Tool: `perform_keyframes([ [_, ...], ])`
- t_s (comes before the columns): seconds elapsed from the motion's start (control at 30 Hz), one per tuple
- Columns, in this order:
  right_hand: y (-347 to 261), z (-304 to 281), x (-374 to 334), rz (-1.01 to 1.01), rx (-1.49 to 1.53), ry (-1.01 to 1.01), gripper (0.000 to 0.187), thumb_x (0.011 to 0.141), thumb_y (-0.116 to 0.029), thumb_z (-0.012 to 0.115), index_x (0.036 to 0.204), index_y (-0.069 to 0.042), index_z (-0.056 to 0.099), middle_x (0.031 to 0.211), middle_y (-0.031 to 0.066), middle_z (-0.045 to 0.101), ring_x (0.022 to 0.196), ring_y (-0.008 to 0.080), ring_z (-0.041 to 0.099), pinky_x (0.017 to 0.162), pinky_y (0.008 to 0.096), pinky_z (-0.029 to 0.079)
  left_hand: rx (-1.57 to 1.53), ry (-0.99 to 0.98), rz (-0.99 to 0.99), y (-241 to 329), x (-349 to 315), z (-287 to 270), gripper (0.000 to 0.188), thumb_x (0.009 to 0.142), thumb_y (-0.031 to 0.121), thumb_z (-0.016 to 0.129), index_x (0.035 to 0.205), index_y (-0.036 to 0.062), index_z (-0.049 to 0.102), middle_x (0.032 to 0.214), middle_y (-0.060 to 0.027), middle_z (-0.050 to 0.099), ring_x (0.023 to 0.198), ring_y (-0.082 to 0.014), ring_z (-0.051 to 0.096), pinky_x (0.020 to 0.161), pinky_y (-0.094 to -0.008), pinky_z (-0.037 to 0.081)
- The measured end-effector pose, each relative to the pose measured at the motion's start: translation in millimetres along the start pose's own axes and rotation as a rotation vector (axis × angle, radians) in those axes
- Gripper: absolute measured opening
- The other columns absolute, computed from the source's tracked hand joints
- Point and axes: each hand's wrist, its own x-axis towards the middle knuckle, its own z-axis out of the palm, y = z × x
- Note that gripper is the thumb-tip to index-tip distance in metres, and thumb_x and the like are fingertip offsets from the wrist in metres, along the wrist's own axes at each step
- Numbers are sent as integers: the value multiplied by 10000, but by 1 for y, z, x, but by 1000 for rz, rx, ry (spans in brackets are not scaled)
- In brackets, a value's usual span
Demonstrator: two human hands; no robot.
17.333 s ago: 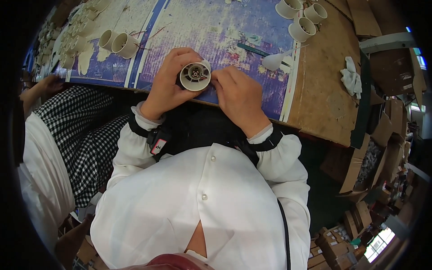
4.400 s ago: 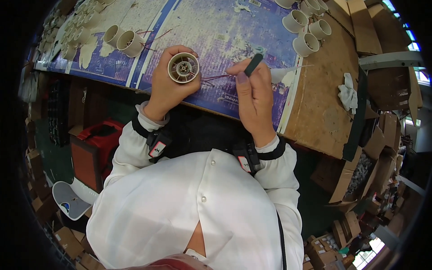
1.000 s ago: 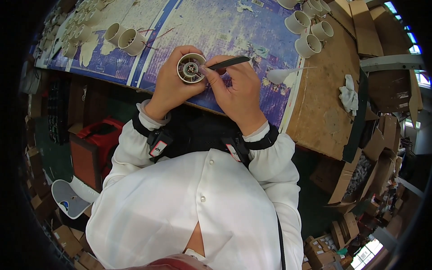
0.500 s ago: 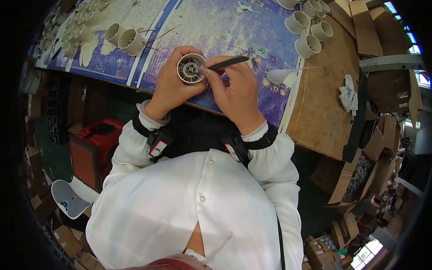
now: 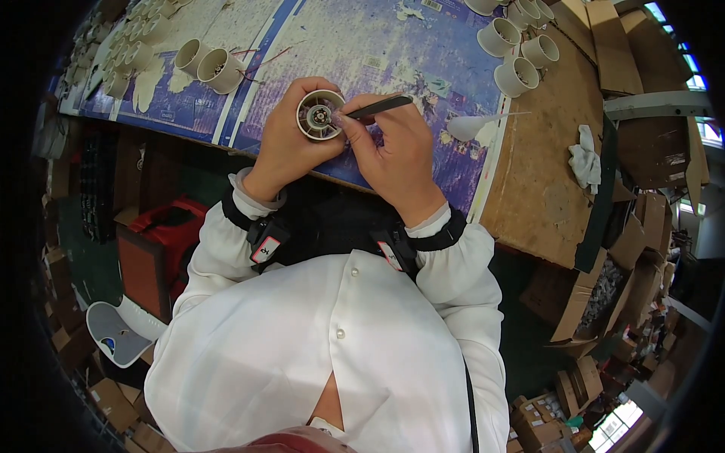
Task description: The person applies glue to a plastic housing, uses tweezers to position and press the wires into place, and then sets the housing down to repeat the process with another unit.
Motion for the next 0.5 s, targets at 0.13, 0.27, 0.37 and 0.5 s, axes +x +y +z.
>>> perform_keyframes([
  [0.13,4,1,1,-73,-19,13,127,867,-68,755,964,-20,689,891,47,649,727,109,561,622,241,418,8,2,-3,1,0,0,514,703,67,788,1164,66,561,1020,-54,639,932,-153,643,825,-278,516],
  [0.27,-3,-1,1,4,13,25,121,865,-64,753,955,-12,692,894,56,653,742,135,579,650,259,438,14,8,4,1,0,0,513,703,64,788,1163,66,562,1021,-56,639,931,-153,643,825,-280,517],
  [0.37,-1,0,2,-49,-17,19,117,862,-61,754,949,-9,694,895,60,654,752,149,585,663,269,445,11,5,10,0,0,0,516,703,62,789,1165,66,561,1021,-56,639,931,-155,643,825,-281,517],
  [0.5,0,0,1,-55,-16,21,116,858,-58,755,945,-8,697,896,64,656,766,162,593,674,277,450,26,5,15,1,0,0,519,704,63,791,1169,68,559,1022,-58,637,931,-158,644,824,-283,518],
])
